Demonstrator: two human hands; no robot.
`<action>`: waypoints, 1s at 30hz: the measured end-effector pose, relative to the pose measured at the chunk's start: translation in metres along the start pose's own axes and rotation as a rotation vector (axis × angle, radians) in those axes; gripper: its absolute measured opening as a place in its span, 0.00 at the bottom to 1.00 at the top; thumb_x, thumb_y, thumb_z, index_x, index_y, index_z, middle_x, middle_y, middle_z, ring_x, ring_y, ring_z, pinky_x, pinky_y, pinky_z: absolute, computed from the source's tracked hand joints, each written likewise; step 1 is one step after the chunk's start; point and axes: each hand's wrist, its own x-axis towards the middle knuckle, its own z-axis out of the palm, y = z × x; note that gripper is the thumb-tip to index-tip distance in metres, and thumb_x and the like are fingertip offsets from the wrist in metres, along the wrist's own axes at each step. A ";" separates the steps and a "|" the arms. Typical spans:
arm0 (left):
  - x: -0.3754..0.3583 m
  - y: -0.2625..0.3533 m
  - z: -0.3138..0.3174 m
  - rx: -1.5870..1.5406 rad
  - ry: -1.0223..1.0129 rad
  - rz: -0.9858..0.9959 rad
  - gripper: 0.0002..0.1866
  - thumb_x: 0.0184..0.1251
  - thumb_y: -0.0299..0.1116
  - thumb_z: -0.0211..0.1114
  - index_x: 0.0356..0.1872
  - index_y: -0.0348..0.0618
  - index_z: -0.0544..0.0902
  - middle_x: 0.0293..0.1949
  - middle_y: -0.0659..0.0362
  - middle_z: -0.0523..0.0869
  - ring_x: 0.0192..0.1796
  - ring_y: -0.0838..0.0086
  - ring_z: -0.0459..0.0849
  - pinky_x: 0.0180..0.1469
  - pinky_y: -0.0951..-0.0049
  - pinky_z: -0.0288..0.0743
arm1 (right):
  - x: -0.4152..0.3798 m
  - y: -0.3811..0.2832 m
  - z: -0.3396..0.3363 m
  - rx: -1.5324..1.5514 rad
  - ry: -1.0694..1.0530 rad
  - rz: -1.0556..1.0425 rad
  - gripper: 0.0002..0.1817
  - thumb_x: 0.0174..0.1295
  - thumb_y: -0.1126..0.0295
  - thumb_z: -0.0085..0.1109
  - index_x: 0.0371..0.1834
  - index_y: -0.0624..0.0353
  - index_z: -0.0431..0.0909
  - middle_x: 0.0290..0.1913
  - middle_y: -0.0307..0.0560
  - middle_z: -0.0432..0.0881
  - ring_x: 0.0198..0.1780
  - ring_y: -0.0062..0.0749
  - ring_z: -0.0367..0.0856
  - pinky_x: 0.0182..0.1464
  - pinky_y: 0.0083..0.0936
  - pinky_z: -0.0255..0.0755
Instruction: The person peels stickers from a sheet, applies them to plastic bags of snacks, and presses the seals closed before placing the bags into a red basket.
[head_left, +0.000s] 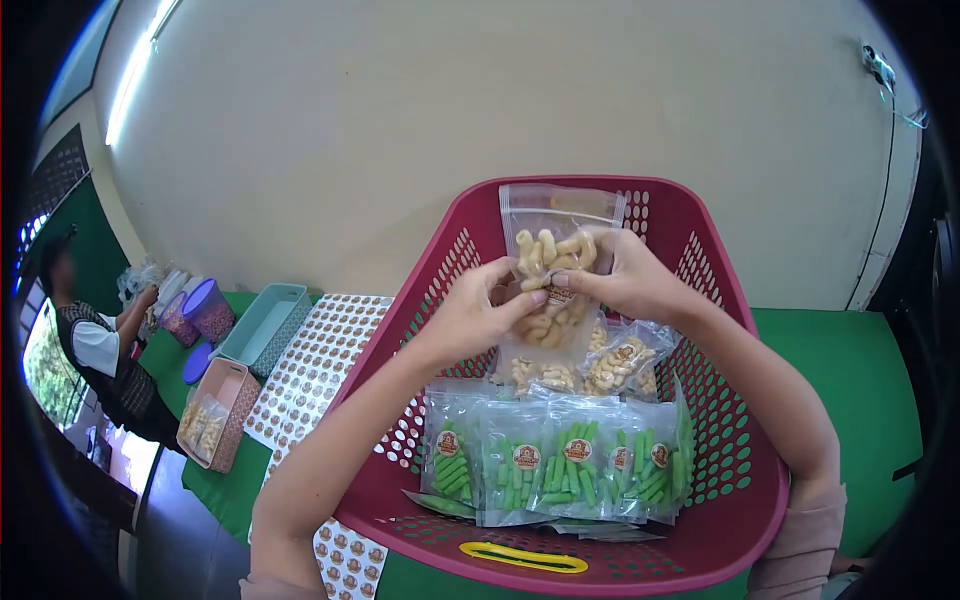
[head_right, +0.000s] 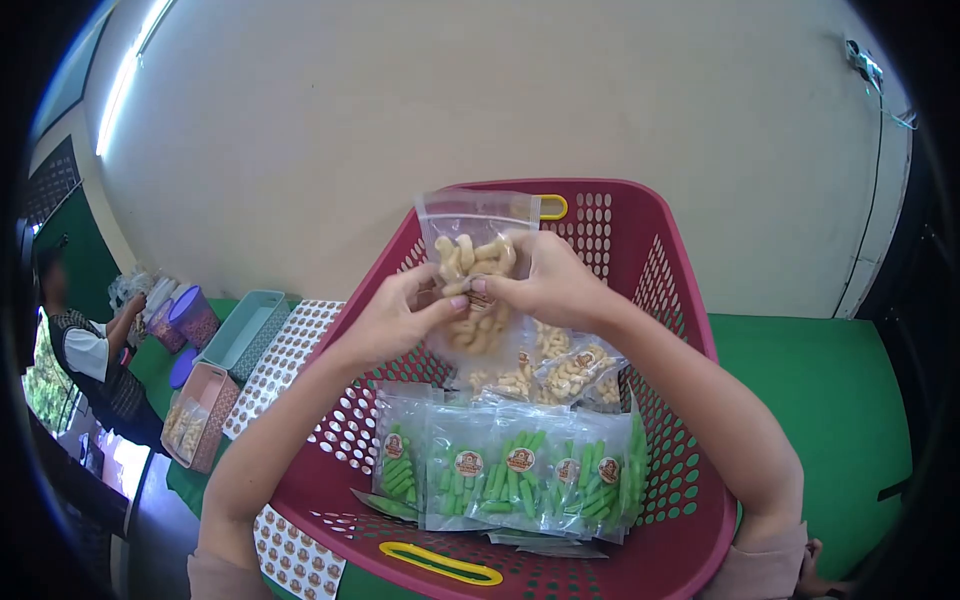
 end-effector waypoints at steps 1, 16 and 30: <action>-0.005 0.005 0.000 0.214 0.029 -0.029 0.32 0.54 0.35 0.63 0.57 0.31 0.60 0.53 0.49 0.69 0.53 0.67 0.72 0.54 0.68 0.67 | -0.001 0.003 0.001 -0.208 0.100 -0.063 0.21 0.45 0.68 0.61 0.43 0.64 0.72 0.37 0.52 0.78 0.38 0.36 0.77 0.42 0.28 0.70; -0.011 0.018 -0.002 0.052 0.118 0.126 0.19 0.66 0.39 0.46 0.46 0.31 0.75 0.41 0.53 0.79 0.44 0.76 0.75 0.48 0.75 0.67 | -0.008 -0.004 0.022 -0.117 0.280 -0.099 0.29 0.49 0.59 0.62 0.48 0.69 0.65 0.43 0.52 0.71 0.42 0.29 0.73 0.42 0.22 0.69; -0.014 0.012 -0.002 0.301 0.340 0.147 0.19 0.57 0.43 0.60 0.35 0.34 0.76 0.33 0.55 0.78 0.32 0.79 0.75 0.35 0.78 0.69 | -0.010 -0.011 0.013 -0.158 0.121 0.017 0.14 0.57 0.64 0.53 0.24 0.65 0.75 0.20 0.44 0.79 0.20 0.18 0.75 0.24 0.17 0.67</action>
